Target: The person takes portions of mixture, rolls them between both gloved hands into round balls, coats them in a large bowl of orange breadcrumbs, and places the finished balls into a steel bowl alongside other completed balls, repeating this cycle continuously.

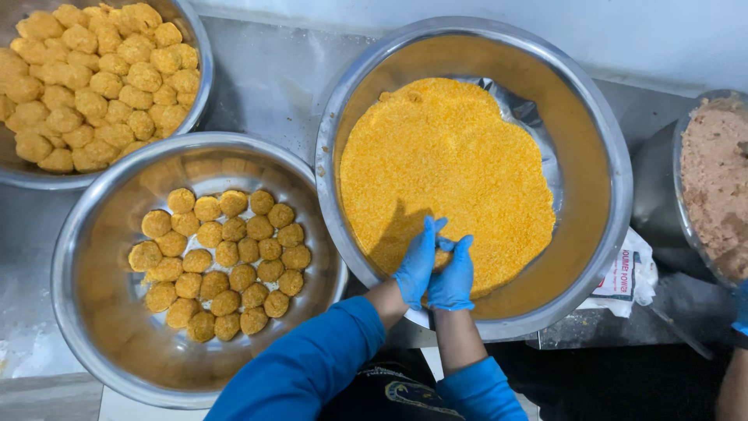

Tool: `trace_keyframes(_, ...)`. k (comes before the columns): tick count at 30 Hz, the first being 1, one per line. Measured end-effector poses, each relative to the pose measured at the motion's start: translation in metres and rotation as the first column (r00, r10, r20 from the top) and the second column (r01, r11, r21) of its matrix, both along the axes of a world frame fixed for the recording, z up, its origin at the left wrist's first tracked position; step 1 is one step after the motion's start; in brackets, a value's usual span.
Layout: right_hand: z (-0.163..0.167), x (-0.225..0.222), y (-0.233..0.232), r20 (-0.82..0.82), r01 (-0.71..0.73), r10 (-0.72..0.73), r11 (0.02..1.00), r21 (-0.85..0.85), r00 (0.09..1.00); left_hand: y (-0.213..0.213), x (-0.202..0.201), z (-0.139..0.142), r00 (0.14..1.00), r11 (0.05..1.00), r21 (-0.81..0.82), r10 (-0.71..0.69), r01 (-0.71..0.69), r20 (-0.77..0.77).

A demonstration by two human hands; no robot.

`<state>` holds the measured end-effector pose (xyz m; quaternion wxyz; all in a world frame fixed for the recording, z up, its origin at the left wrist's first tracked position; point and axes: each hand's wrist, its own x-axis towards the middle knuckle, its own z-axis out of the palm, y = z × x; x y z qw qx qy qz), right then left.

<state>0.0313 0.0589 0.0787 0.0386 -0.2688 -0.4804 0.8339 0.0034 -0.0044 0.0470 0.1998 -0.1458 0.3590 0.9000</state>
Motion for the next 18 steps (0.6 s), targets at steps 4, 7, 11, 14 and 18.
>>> trace_keyframes(4,0.003,0.006,0.004,-0.300,0.087,0.274,0.590,0.803,0.914,0.004,-0.002,-0.019,0.913,0.738,0.675,-0.284,0.014,0.292)
trace_keyframes(7,0.010,0.008,-0.003,-0.351,0.220,0.078,0.649,0.729,0.933,0.006,-0.002,-0.021,0.991,0.804,0.581,-0.121,0.127,-0.048)
trace_keyframes(11,0.006,0.000,-0.003,0.091,0.255,-0.242,0.948,-0.189,0.966,0.004,0.003,-0.013,0.921,0.982,-0.150,0.048,-0.114,-0.386)
trace_keyframes(14,-0.003,-0.007,0.008,0.288,0.241,-0.174,0.947,-0.214,0.942,0.004,0.004,-0.011,0.847,0.908,-0.336,0.037,-0.250,-0.531)
trace_keyframes(18,0.000,-0.009,0.017,-0.333,-0.144,0.189,0.977,0.156,0.924,0.005,-0.005,-0.012,1.000,0.912,0.410,0.007,-0.004,-0.005)
